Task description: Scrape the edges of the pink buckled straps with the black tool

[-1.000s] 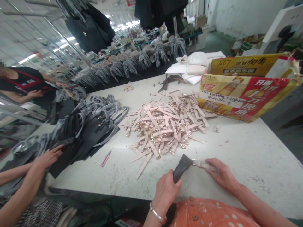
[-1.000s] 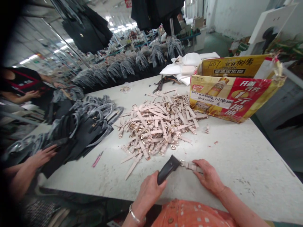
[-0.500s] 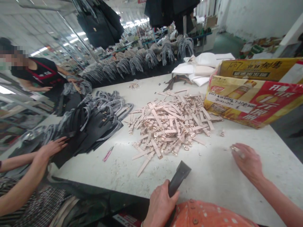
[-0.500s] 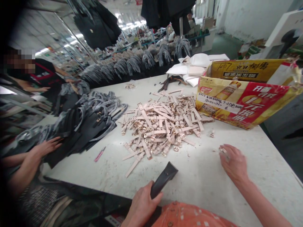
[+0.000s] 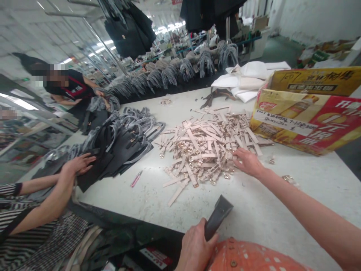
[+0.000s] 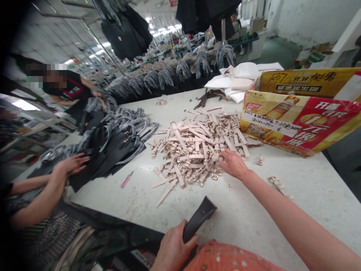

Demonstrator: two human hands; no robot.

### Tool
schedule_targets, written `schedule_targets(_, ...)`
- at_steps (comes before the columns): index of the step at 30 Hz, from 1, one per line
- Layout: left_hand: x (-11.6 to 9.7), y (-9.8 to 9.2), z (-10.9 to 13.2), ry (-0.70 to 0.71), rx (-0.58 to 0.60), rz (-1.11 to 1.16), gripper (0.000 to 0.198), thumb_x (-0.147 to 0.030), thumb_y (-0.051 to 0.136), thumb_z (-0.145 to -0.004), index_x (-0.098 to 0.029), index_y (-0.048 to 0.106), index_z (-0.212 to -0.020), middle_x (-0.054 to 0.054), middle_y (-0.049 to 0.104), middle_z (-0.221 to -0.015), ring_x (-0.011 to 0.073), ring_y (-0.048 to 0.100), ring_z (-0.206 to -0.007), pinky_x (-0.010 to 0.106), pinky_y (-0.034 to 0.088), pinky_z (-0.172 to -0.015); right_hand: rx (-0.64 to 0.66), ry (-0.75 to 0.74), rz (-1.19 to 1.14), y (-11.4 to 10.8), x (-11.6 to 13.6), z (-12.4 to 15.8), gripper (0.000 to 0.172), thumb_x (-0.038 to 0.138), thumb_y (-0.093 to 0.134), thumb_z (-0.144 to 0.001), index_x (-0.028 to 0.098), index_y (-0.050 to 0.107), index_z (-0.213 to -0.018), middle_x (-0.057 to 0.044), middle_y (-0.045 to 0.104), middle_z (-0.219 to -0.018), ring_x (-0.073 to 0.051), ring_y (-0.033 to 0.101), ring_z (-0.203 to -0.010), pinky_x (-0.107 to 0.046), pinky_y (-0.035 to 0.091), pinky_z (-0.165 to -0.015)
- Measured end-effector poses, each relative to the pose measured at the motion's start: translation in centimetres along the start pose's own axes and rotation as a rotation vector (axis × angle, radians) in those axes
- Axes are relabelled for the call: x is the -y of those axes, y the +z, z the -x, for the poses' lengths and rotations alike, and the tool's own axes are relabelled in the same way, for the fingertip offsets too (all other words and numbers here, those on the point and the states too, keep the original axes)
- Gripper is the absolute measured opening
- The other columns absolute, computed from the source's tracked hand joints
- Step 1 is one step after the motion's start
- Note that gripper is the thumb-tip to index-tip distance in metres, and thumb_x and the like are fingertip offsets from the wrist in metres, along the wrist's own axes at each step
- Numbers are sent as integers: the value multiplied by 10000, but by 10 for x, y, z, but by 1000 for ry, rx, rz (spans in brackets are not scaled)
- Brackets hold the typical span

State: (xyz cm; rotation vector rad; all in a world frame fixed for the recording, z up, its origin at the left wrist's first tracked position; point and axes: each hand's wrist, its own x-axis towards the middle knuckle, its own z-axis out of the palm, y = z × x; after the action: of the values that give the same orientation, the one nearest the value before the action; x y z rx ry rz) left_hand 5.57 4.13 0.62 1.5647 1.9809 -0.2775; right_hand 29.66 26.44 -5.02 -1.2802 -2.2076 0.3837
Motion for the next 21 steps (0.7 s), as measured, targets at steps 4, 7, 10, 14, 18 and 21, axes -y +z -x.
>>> schedule_targets(4, -2, -10, 4, -3, 26, 17, 370, -464, 460, -824, -212, 564, -1075, 70, 690, -947, 213, 636, -893, 252, 423, -713, 72, 34, -47, 8, 17, 46, 163, 263, 542, -854, 170, 645, -939, -37, 637, -886, -152, 591, -782, -272, 488, -720)
schedule_targets(7, -4, -16, 5, -13, 50, 4, 376, -471, 455, -828, -216, 554, -1086, 69, 689, -953, 213, 634, -905, 252, 421, -725, 147, 84, -102, 18, 26, 99, 160, 259, 525, -835, 203, 651, -916, -32, 621, -820, -170, 590, -749, -277, 480, -676)
schedule_targets(10, -7, -17, 3, 4, 48, -37, 366, -476, 462, -826, -224, 553, -1075, 68, 687, -941, 221, 636, -905, 266, 423, -740, 170, 84, -117, 25, 27, 143, 179, 256, 506, -844, 226, 658, -934, -54, 602, -810, -200, 581, -778, -315, 480, -700)
schedule_targets(14, -12, -13, 0, 73, 50, -99, 326, -467, 470, -830, -234, 556, -1042, 55, 688, -911, 229, 637, -895, 281, 420, -738, 131, 75, -136, 23, 24, 163, 196, 257, 510, -848, 225, 655, -977, -75, 603, -853, -217, 570, -806, -348, 482, -717)
schedule_targets(18, -20, -7, -6, 171, 42, -122, 266, -457, 443, -861, -249, 546, -991, 19, 681, -886, 209, 639, -854, 270, 409, -705, 105, 67, -174, 22, 22, 161, 205, 261, 501, -864, 216, 656, -991, -81, 604, -873, -219, 567, -822, -366, 484, -728)
schedule_targets(21, -23, -2, -11, 236, 29, -178, 289, -449, 449, -873, -243, 538, -1056, 27, 669, -922, 215, 629, -865, 278, 403, -712, 104, 57, -207, 22, 23, 160, 212, 266, 498, -873, 217, 650, -1014, -84, 603, -895, -224, 565, -838, -379, 483, -738)
